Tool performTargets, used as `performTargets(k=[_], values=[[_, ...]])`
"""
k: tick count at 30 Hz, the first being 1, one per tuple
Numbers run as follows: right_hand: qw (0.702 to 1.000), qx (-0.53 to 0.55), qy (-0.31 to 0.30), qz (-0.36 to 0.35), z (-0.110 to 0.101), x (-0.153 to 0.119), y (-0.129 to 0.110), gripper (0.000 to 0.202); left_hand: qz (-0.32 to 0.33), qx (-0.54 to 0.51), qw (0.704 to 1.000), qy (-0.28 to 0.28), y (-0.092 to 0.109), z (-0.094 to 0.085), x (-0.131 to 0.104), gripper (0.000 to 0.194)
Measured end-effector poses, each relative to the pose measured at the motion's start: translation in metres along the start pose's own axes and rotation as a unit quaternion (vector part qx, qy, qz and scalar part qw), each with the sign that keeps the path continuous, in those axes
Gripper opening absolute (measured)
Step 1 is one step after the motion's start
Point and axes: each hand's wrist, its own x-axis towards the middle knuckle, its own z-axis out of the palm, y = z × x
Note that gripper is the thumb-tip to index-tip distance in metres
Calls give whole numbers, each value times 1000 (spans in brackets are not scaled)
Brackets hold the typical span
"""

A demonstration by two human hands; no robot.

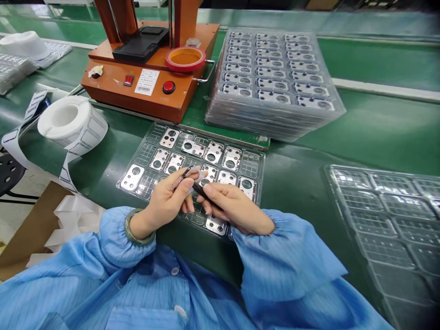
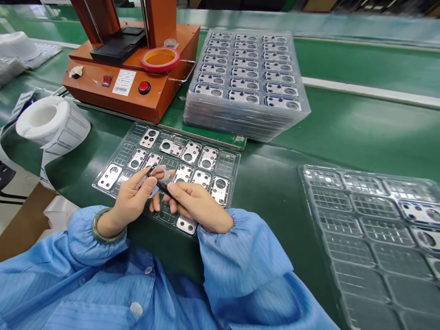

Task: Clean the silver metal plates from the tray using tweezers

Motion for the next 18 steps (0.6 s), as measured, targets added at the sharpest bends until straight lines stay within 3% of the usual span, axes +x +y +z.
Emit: performTargets(k=[4,7,9,13,18], values=[[996,46,59,-45,8,2,7,43,13,-16,1000,9,-1,0,1,39],[987,-31,121,-106,11,2,12,38,10,-21,1000,15,-2,0,1,38],[963,-119,171,-169,12,1,13,33,10,-23,1000,12,-1,-1,2,37],[870,-297,253,-303,13,-2,12,19,3,-20,1000,8,1,-2,2,38],[743,-451,285,-404,12,-4,14,10,-2,-22,1000,1,0,-2,1,39]])
